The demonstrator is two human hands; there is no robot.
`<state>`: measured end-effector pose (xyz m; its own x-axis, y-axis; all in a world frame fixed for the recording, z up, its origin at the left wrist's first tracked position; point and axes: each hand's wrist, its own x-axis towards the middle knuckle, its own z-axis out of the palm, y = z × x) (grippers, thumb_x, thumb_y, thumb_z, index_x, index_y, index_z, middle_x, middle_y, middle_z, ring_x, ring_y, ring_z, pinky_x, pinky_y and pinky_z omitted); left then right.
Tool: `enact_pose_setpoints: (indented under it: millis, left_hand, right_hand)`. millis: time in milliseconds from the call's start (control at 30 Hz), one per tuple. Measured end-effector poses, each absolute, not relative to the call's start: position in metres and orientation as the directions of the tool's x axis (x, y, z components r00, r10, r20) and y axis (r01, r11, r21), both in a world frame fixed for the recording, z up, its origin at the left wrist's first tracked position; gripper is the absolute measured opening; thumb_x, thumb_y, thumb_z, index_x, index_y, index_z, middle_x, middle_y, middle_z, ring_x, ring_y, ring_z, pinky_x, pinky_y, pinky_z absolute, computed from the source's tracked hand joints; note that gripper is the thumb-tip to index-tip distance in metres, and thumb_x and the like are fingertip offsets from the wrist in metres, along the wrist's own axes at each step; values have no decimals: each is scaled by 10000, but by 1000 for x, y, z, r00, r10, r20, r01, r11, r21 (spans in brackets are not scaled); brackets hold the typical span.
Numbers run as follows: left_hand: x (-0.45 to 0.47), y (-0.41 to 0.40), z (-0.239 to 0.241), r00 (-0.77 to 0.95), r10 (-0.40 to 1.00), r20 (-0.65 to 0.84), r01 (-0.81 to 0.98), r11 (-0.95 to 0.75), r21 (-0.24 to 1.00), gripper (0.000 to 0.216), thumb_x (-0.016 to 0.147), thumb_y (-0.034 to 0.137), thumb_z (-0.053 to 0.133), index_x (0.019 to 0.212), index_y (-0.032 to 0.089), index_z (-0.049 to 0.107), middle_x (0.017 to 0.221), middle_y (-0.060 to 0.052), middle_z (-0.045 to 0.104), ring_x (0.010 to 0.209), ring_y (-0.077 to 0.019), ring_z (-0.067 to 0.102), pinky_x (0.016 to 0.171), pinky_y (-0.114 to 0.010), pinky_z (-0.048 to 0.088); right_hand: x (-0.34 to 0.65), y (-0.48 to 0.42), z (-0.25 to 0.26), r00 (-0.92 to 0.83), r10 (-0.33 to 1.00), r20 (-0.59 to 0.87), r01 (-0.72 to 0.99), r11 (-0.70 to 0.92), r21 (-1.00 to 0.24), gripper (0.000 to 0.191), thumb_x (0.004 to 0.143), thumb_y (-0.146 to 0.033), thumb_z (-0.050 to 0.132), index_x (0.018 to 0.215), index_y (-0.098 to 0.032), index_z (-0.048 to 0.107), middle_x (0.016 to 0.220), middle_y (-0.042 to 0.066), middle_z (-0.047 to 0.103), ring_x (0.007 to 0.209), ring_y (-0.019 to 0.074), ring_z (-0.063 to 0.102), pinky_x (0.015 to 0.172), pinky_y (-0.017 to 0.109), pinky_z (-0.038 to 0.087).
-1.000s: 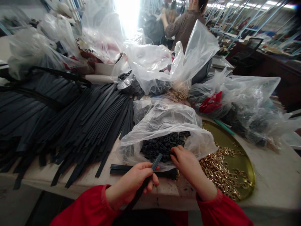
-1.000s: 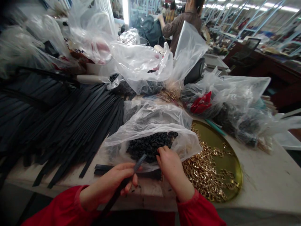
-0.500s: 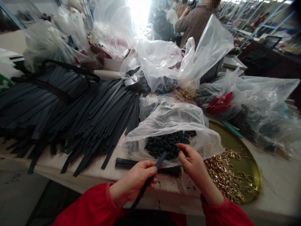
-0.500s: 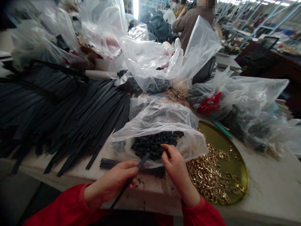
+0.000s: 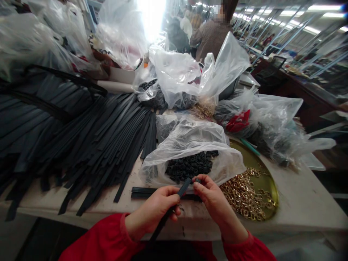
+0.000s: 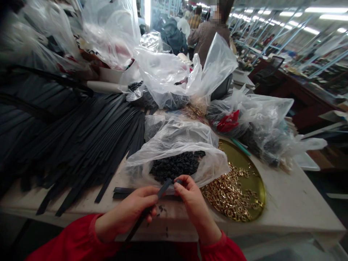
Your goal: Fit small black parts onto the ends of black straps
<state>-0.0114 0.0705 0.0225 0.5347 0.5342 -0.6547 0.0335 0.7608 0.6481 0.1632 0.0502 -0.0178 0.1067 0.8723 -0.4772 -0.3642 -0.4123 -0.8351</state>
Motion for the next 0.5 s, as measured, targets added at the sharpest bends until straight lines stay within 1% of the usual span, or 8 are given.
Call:
enact_pose_setpoints:
  millis: [67,133,200,300,367,433,467,500]
  left_hand:
    - [-14,71,20,541,548,-638,36,743,669,286,669,255,540,919,117,551,648,24,499,500,-61,469,420,-161,354]
    - [-14,71,18,532,576,-621,63,704,707,322,667,279,537,945,116,538,660,20,504,502,-68,471,410,-166,359]
    - [-10,72,17,517,612,-598,105,648,754,337,671,307,517,951,120,524,653,22,502,495,-77,472,406,-176,365]
    - [2,71,16,516,659,-547,202,527,826,333,688,380,475,891,119,515,564,35,470,452,-88,443,399,-190,347]
    - [13,63,19,532,669,-519,304,421,854,343,702,438,442,835,131,514,474,51,423,401,-96,404,381,-199,313]
    - [25,50,25,547,691,-472,423,258,868,340,706,472,422,775,156,528,437,42,422,382,-117,406,387,-223,321]
    - [31,42,29,560,710,-427,479,144,866,339,703,483,425,754,173,550,464,23,470,411,-136,446,416,-243,356]
    - [39,35,33,570,742,-354,508,20,861,305,688,477,453,695,194,568,548,-4,554,523,-167,528,520,-269,424]
  right_hand:
    - [156,50,-15,92,832,-548,-515,-431,-741,394,585,-283,747,885,-165,521,833,-28,586,673,49,540,618,166,428]
    - [151,50,-13,93,806,-585,-631,-407,-661,379,599,-278,743,888,-156,531,862,-7,617,696,57,571,648,178,456]
    - [148,49,-12,101,802,-589,-701,-363,-614,352,613,-280,737,868,-156,529,844,3,640,700,70,590,672,198,473]
    - [148,43,-9,125,816,-564,-753,-293,-590,335,616,-291,739,811,-167,496,835,2,656,703,80,597,681,211,466]
    - [154,30,-1,167,838,-520,-752,-233,-617,324,637,-317,723,791,-164,483,837,-3,654,677,66,579,652,193,441]
    - [165,9,11,249,860,-446,-689,-166,-705,307,663,-349,697,774,-148,494,807,-1,643,646,56,545,619,181,405]
    - [172,-3,18,296,868,-398,-621,-141,-771,309,667,-367,689,753,-135,503,778,4,635,624,55,522,598,182,384]
    - [179,-16,25,364,866,-343,-537,-105,-837,316,655,-368,696,732,-124,511,729,3,622,600,50,492,591,181,364]
